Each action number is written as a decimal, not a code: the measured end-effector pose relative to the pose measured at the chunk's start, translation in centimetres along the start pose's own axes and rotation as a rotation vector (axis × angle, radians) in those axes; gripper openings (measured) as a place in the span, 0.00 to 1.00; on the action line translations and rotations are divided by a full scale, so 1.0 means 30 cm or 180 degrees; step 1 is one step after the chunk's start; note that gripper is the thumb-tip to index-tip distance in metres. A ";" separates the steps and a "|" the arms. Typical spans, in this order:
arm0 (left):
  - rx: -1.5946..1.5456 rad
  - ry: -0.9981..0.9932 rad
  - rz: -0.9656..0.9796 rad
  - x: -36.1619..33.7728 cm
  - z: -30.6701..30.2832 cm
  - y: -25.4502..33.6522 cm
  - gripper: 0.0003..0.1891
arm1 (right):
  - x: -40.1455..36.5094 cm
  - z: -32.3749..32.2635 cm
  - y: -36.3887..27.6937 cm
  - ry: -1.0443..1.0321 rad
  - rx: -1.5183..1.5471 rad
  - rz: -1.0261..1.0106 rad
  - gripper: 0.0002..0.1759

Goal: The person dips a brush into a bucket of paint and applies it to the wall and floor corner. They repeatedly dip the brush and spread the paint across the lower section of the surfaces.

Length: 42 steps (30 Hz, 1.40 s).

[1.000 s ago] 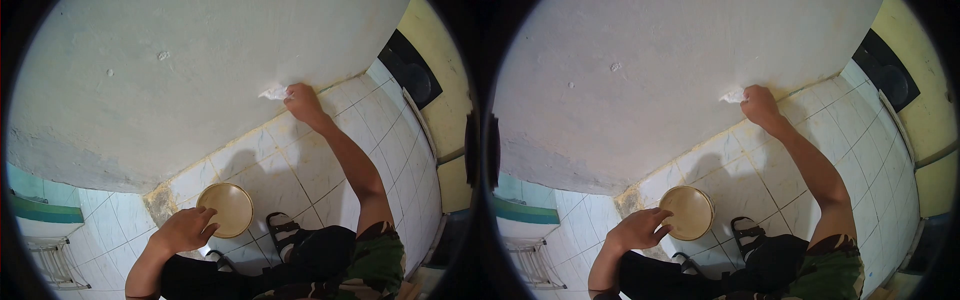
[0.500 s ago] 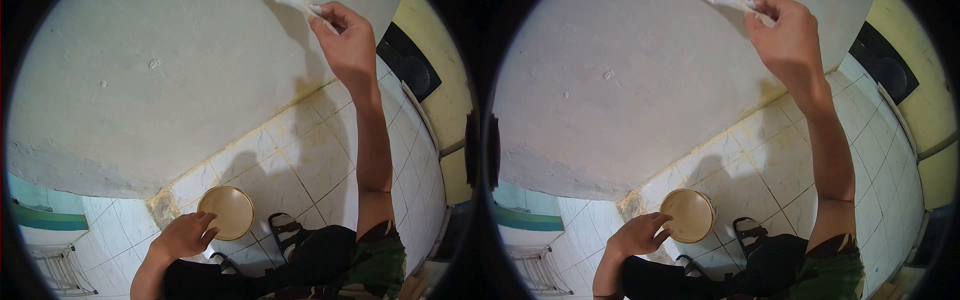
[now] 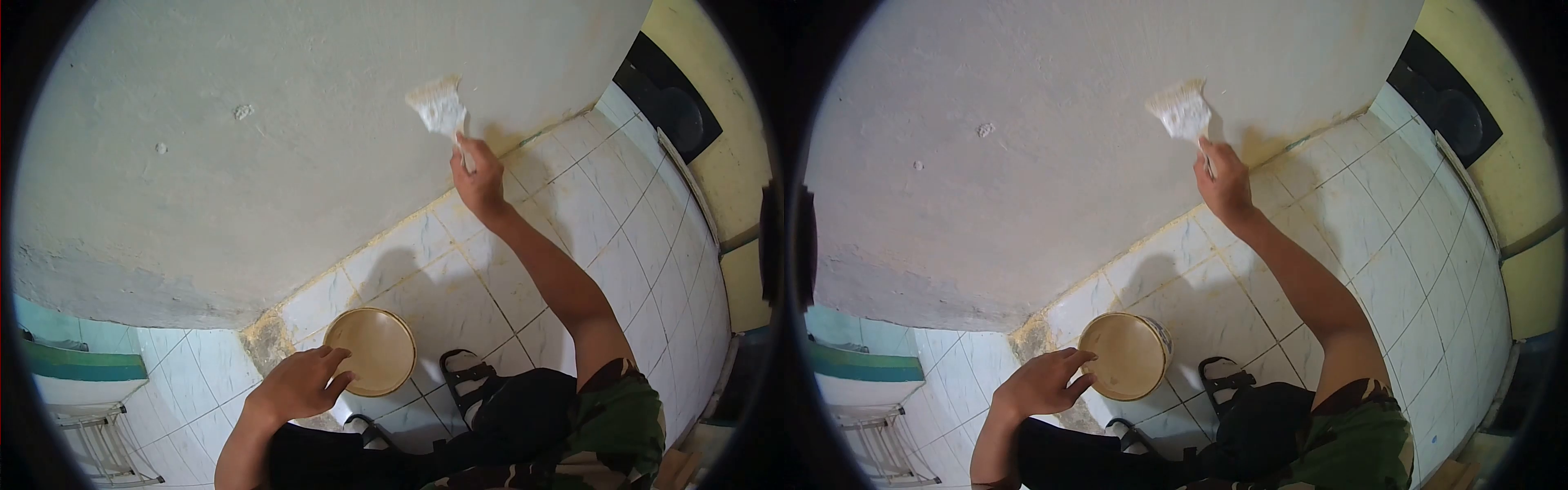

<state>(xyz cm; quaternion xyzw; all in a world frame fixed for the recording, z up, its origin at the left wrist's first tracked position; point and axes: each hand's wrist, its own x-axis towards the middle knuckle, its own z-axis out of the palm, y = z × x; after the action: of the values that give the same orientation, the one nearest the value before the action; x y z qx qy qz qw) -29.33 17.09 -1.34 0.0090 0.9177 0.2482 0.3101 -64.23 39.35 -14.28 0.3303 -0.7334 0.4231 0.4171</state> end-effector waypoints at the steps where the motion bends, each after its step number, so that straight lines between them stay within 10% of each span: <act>1: 0.0018 -0.0014 -0.0017 0.000 -0.003 0.005 0.23 | -0.054 -0.009 0.022 -0.0162 0.0067 0.0003 0.18; 15: 0.0064 0.0091 -0.0018 -0.026 -0.005 0.027 0.23 | -0.351 -0.041 0.133 -0.2777 -0.0776 0.1929 0.09; 25: 0.0057 0.0017 0.0037 -0.023 0.004 0.011 0.24 | 0.272 -0.176 0.020 -0.2315 -0.0919 0.1210 0.08; 34: 0.0023 -0.0095 -0.0164 0.015 -0.004 0.026 0.23 | 0.666 -0.390 -0.266 -0.0528 -0.0511 0.0587 0.13; 36: -0.0013 -0.0005 -0.0171 0.012 -0.003 0.033 0.22 | 0.751 -0.426 -0.361 -0.0931 -0.0262 0.1649 0.15; 42: -0.0036 0.0129 -0.0150 0.012 -0.002 0.025 0.22 | 0.525 -0.223 -0.148 0.0394 0.0474 0.0020 0.11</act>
<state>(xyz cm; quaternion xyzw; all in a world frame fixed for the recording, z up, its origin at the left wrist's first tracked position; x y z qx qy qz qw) -29.75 17.79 -1.15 -0.0194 0.9223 0.2462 0.2972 -65.12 41.41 3.27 0.3314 -0.6737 0.4974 0.4346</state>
